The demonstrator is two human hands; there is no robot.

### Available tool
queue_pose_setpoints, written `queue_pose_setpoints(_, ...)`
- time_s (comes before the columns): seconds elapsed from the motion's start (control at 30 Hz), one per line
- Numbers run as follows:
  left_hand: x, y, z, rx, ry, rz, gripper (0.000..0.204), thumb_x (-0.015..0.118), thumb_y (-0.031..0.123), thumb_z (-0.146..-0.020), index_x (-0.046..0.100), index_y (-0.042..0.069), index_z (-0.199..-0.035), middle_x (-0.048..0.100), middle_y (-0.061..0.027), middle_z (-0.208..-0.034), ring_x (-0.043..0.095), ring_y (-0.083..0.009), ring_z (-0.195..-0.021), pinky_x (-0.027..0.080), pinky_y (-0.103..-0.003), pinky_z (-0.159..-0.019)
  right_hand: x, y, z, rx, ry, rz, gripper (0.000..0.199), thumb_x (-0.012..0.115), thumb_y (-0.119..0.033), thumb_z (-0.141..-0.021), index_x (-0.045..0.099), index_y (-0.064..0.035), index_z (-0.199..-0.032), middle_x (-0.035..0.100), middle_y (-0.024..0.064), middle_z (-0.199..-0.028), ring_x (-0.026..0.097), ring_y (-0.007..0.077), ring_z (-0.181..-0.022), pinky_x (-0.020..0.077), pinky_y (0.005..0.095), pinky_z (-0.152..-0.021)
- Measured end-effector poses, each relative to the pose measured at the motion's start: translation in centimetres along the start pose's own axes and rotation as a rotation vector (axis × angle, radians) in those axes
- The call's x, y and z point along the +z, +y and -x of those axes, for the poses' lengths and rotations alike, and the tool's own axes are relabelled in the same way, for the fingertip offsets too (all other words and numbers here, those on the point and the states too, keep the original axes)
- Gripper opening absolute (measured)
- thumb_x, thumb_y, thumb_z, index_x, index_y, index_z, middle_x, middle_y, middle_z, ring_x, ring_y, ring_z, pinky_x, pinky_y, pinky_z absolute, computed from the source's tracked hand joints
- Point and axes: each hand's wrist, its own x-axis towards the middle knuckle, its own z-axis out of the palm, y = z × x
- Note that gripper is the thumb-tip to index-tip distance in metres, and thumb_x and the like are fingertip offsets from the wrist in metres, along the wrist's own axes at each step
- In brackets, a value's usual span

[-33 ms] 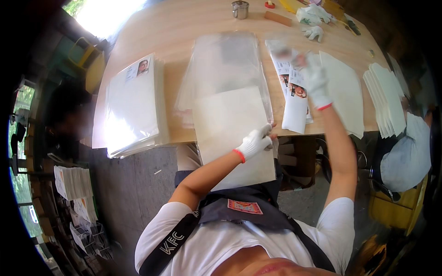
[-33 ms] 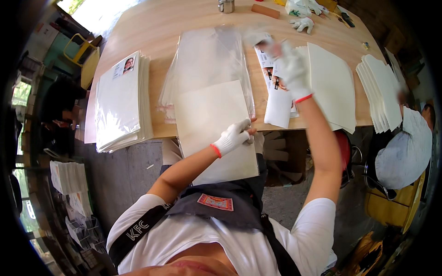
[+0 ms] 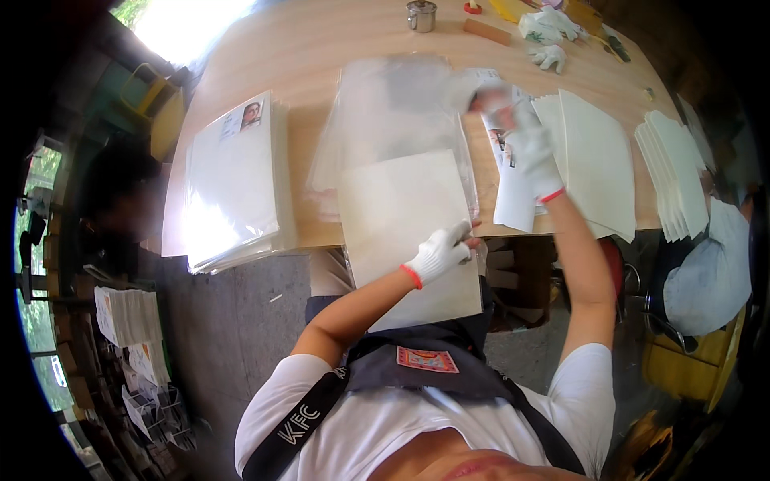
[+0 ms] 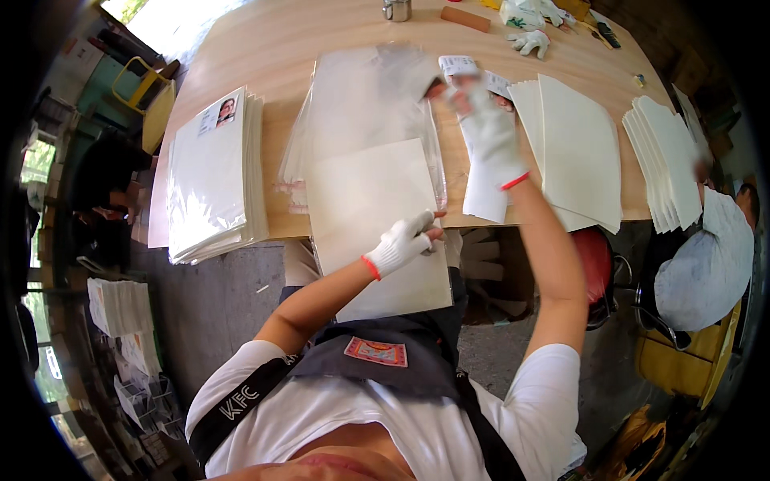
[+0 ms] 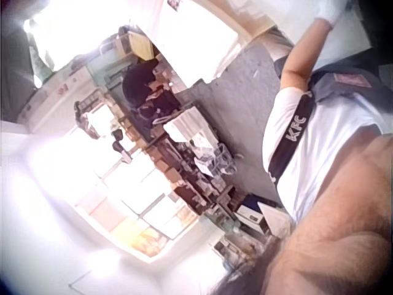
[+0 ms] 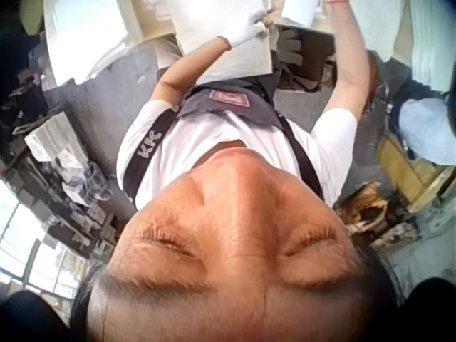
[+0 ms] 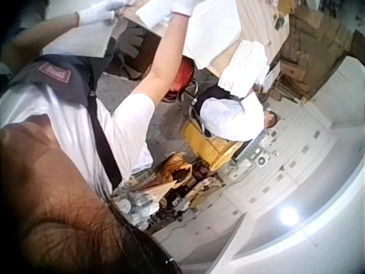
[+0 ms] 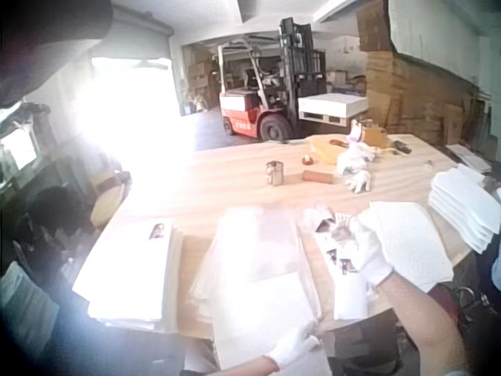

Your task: The person repeatedly picks up a white rectangular sheet and a printed label, places the label on the sheet, and inserts the assembly into a clear plastic bag. The person then places the completed package onto a stack on the table.

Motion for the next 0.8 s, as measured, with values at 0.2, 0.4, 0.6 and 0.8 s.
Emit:
queue_pose_setpoints(0.2,-3.6,2.5,6.7,0.419,0.216,-0.616,0.017,0.063,0.008,-0.079,0.064,0.009,-0.096,0.067,-0.0067,-0.089,0.063,-0.0217,-0.071,0.050,-0.033,-0.059,9.8,0.9,6.5,-0.290,-0.317,-0.209,0.042,0.057,0.000,-0.075,0.053,-0.0103,-0.116,0.063,0.0128,-0.100,0.061,0.0334,-0.090,0.0488,0.0381,-0.076)
queue_pose_setpoints(0.4,-8.6,2.6,5.9,0.725,0.493,-0.713,0.023,0.065,0.004,-0.074,0.064,0.010,-0.097,0.065,-0.0072,-0.096,0.061,-0.0289,-0.089,0.050,-0.035,-0.072,11.3,1.9,7.8,-0.343,-0.457,-0.134,0.032,0.056,0.001,-0.072,0.055,-0.0082,-0.103,0.061,0.0129,-0.095,0.060,0.0329,-0.088,0.0473,0.0393,-0.075)
queue_pose_setpoints(0.6,-12.1,-1.6,0.2,0.268,0.524,-1.143,0.036,0.059,0.023,-0.085,0.053,0.015,-0.119,0.045,-0.0081,-0.133,0.038,-0.0278,-0.126,0.038,-0.040,-0.098,11.6,2.8,8.4,-0.515,-0.450,0.056,0.028,0.060,-0.002,-0.069,0.059,-0.0088,-0.096,0.063,0.0079,-0.095,0.060,0.0286,-0.092,0.0476,0.0371,-0.079)
queue_pose_setpoints(0.8,-12.2,-1.6,-0.1,-0.105,0.449,-1.216,0.060,0.048,0.048,-0.089,0.031,0.026,-0.142,0.025,-0.0085,-0.148,0.021,-0.0268,-0.138,0.036,-0.038,-0.101,8.9,1.2,9.2,-0.652,-0.382,0.351,0.023,0.061,-0.013,-0.071,0.062,-0.0098,-0.094,0.063,0.0044,-0.100,0.059,0.0232,-0.093,0.0471,0.0380,-0.079)
